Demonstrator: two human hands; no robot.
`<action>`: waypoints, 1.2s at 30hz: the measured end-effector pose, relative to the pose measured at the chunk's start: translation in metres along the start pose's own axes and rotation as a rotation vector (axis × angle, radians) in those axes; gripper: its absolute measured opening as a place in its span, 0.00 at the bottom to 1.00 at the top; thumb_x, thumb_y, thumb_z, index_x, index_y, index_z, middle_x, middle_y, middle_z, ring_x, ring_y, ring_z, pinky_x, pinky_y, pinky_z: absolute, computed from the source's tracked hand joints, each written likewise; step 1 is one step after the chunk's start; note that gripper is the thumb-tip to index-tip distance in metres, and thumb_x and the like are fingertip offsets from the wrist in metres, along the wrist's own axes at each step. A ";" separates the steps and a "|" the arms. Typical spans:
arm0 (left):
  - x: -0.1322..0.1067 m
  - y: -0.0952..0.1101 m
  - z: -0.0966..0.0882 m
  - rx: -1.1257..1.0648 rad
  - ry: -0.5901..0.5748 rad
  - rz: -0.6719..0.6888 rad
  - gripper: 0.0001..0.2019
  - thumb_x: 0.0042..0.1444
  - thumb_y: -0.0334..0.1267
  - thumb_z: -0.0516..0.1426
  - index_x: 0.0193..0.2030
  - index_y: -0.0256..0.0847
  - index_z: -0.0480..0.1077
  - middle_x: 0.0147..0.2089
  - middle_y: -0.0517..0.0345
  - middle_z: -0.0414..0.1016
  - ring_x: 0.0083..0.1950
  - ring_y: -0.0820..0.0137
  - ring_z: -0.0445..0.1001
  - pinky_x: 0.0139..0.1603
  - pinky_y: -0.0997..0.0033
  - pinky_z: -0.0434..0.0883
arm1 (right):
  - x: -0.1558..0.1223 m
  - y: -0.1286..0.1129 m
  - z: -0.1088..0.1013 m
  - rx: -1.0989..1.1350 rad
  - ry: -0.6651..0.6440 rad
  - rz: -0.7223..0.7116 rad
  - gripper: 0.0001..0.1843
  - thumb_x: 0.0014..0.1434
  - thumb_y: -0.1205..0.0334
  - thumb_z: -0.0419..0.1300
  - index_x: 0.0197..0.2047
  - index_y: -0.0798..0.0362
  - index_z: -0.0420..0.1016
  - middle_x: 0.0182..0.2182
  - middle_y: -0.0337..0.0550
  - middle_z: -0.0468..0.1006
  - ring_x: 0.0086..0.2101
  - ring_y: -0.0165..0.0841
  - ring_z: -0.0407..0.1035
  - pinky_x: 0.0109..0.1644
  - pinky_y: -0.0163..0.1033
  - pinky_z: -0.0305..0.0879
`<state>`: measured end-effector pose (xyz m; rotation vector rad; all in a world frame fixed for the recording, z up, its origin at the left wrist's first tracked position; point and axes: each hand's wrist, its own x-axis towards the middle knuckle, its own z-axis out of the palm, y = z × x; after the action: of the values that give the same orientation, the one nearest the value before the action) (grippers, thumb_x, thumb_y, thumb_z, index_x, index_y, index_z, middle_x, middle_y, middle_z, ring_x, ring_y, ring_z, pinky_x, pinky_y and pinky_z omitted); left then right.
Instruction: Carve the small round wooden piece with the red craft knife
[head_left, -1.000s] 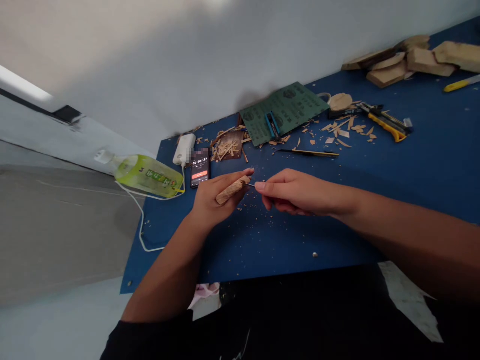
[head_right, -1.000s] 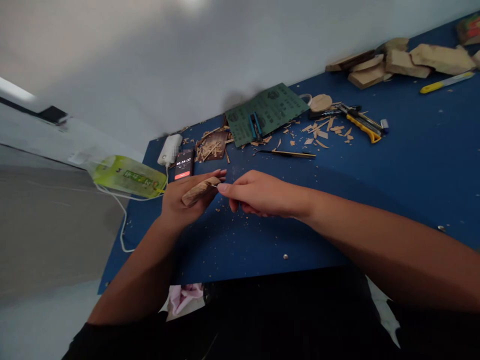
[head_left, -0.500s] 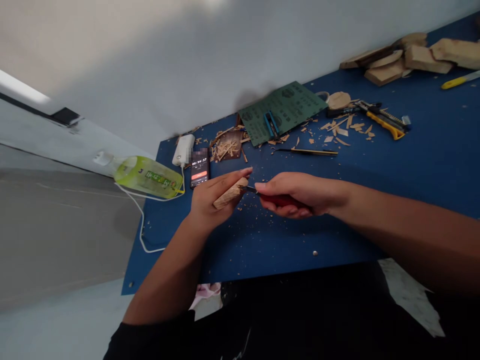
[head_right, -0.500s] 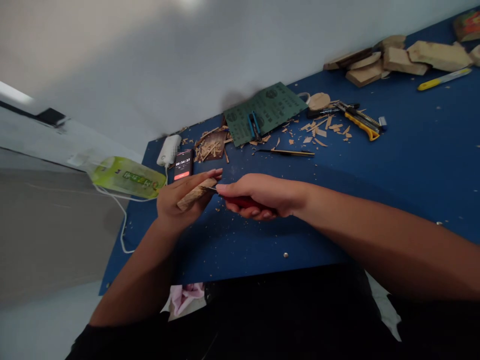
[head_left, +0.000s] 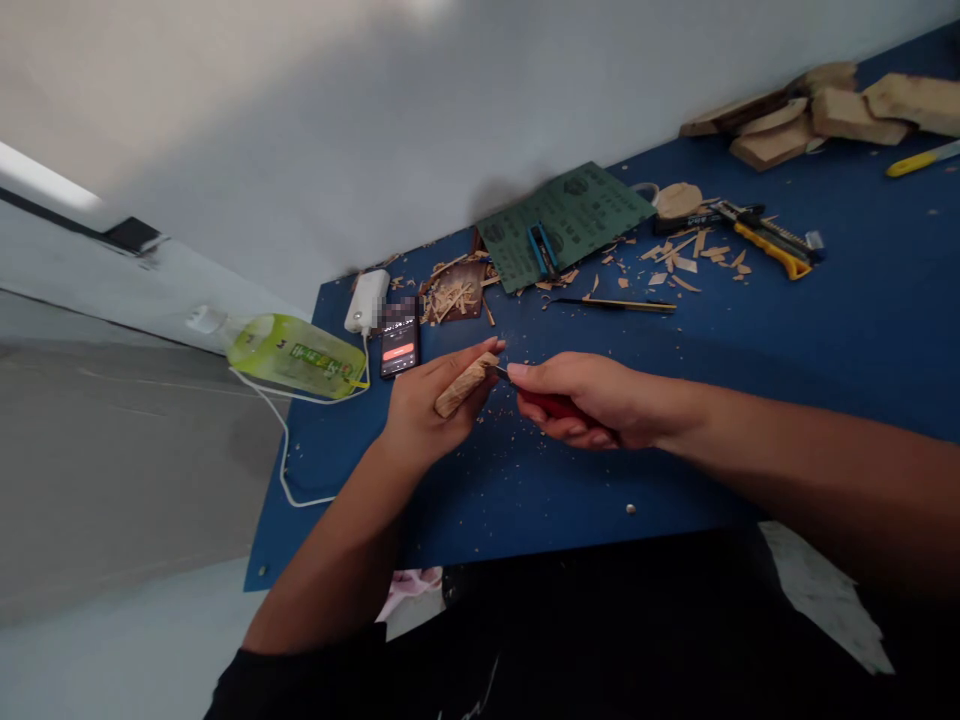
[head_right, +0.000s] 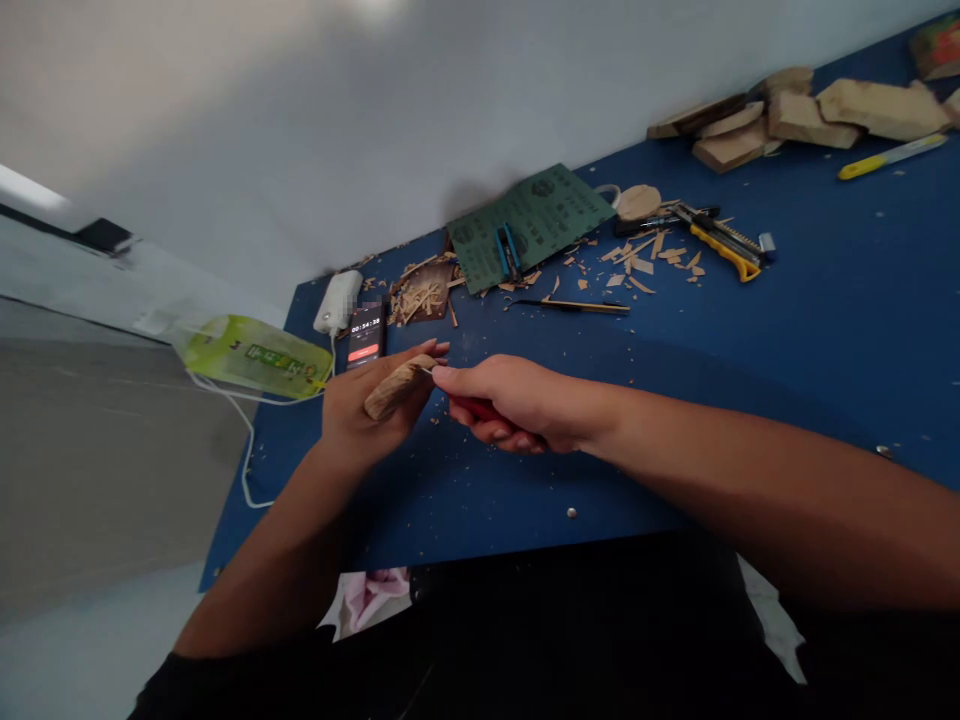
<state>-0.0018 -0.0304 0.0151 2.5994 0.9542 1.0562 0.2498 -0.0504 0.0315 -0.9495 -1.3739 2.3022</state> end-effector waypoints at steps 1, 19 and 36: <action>0.000 0.000 0.000 0.013 -0.003 0.004 0.24 0.68 0.33 0.68 0.69 0.49 0.77 0.62 0.54 0.87 0.57 0.62 0.89 0.60 0.58 0.89 | 0.001 0.001 0.000 -0.057 0.058 -0.039 0.32 0.75 0.29 0.50 0.31 0.47 0.64 0.16 0.28 0.58 0.15 0.27 0.48 0.19 0.38 0.44; -0.001 0.008 0.018 0.067 0.106 -0.127 0.22 0.71 0.34 0.65 0.70 0.53 0.77 0.63 0.58 0.86 0.60 0.64 0.87 0.66 0.56 0.86 | 0.011 0.023 0.012 -0.535 0.530 -0.511 0.28 0.79 0.41 0.53 0.30 0.49 0.63 0.27 0.36 0.68 0.30 0.31 0.59 0.38 0.43 0.49; -0.001 0.018 0.037 0.152 0.114 -0.161 0.17 0.73 0.37 0.61 0.66 0.45 0.75 0.67 0.46 0.82 0.70 0.57 0.81 0.71 0.50 0.81 | 0.023 0.029 0.014 -0.433 0.574 -0.572 0.27 0.79 0.42 0.51 0.32 0.50 0.68 0.31 0.39 0.74 0.33 0.32 0.63 0.39 0.42 0.54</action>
<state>0.0315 -0.0423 -0.0061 2.5477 1.2939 1.1408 0.2258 -0.0616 0.0027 -1.0456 -1.6207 1.2180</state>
